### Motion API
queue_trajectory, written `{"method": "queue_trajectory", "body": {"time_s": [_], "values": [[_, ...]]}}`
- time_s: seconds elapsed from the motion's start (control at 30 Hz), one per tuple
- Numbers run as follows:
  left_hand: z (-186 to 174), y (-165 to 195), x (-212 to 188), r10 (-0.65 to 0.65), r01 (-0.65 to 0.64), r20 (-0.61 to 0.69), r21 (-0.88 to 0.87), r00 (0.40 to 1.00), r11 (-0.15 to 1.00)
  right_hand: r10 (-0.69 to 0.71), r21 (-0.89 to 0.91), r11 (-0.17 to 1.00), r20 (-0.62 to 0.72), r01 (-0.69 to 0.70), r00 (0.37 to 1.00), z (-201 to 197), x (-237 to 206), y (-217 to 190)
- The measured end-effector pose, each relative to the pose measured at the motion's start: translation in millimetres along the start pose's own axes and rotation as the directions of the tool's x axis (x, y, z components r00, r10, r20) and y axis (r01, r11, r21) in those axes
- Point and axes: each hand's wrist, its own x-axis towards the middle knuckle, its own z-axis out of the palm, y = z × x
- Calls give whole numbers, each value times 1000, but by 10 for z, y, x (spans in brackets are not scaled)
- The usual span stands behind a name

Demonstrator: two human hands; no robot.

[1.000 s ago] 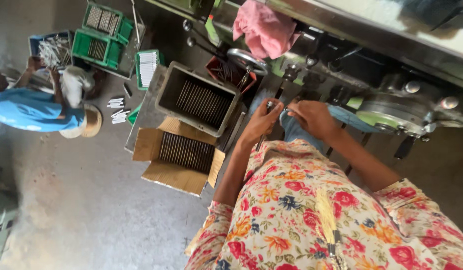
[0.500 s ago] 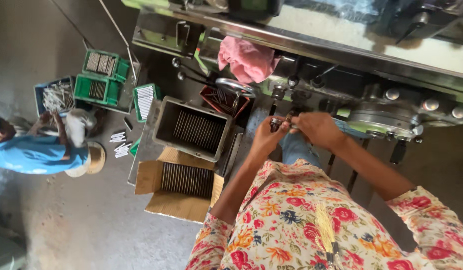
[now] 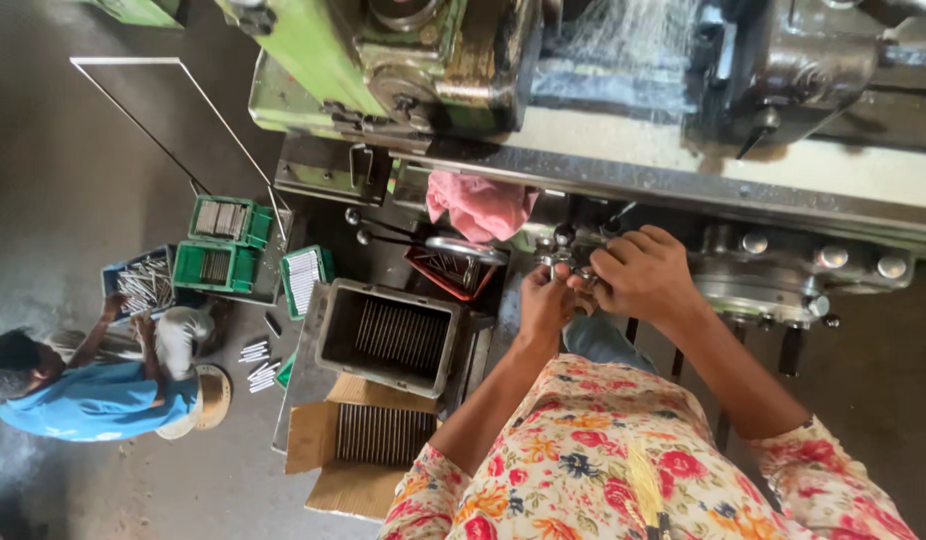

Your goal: The person operates a metal lathe, repeatedly loading small cylindrical metal rods into the chuck, tightening them, and running the machine to machine the rods. After each cycle, the person removes the finished rod and places it into a cardboard box. The process is repeated continuously throughout the clip.

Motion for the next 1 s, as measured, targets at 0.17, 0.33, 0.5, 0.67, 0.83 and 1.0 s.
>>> {"method": "queue_trajectory", "body": {"time_s": [0.17,0.33,0.5,0.67,0.83,1.0], "values": [[246,487,134,-91,88,49,55,995,995,-131,90,987,3,131,991,50,186,475],[503,867,332,-142,106,156,218,978,970,-86,70,994,29,84,996,153,215,757],[741,1115,554,44,-83,104,410,994,908,12,16,1000,-118,-11,993,210,321,941],[918,1245,778,-177,119,180,293,968,949,46,85,996,-96,-38,994,154,433,1201],[1195,1148,933,-18,-22,107,363,994,932,42,27,999,-240,-37,970,130,488,1422],[1304,1219,1161,-198,154,153,262,968,953,12,74,997,-99,-5,995,113,484,1814]]}}
